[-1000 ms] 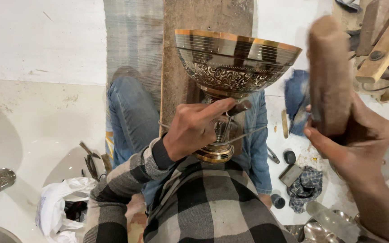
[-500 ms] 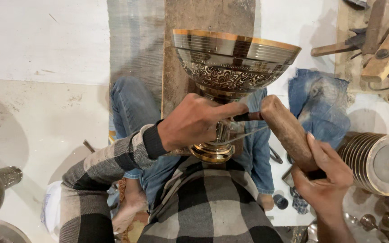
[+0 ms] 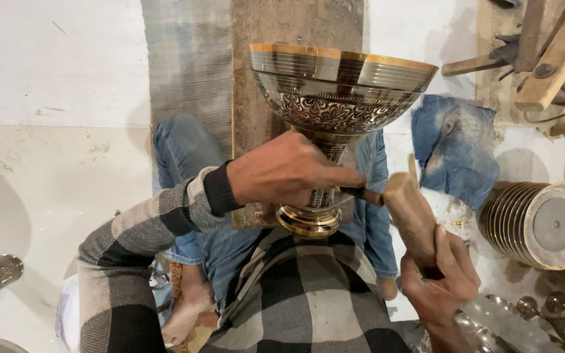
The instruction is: The person sits on the floor and engraves decorative patterns on the stem of an ornate brass vase, holding a small punch against the metal and striking it with a wooden mallet. They briefly wipe the vase with a cloth partway through, then resume striking the punch around the stem.
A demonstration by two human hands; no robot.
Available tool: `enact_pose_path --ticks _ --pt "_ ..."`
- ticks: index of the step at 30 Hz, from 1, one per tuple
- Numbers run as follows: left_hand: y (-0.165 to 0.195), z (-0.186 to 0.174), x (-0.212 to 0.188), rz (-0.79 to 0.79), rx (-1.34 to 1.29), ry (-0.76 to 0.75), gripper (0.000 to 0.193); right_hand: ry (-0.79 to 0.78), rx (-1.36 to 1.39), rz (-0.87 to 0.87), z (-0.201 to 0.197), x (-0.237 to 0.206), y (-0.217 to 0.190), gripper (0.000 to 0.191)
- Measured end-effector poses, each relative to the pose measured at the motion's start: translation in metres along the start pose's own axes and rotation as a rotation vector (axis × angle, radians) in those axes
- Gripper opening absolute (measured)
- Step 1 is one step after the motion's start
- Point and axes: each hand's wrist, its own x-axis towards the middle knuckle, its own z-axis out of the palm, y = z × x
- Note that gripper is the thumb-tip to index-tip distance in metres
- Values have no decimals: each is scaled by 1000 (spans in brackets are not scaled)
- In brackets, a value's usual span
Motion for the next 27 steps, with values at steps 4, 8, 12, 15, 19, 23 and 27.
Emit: enact_pose_path --ticks 4,8,12,15,19,23,27 --pt "-5 -4 0 105 25 -30 70 42 -131 -133 6 -21 15 67" --pt "-7 -8 8 199 35 -109 64 96 -106 -49 16 -52 33 58" --pt "-7 -13 10 264 59 -162 49 102 -148 -143 21 -71 50 52" --pt "-12 -15 5 251 9 -112 65 65 -402 -142 11 -64 52 53" --pt "-16 -6 -7 193 -129 69 76 144 -256 -378 -12 -23 39 50" --pt "-14 11 -19 67 -171 227 74 18 9 -339 -37 25 25 51" --pt "-8 22 -31 31 -214 458 65 -166 -133 -430 -61 78 29 69"
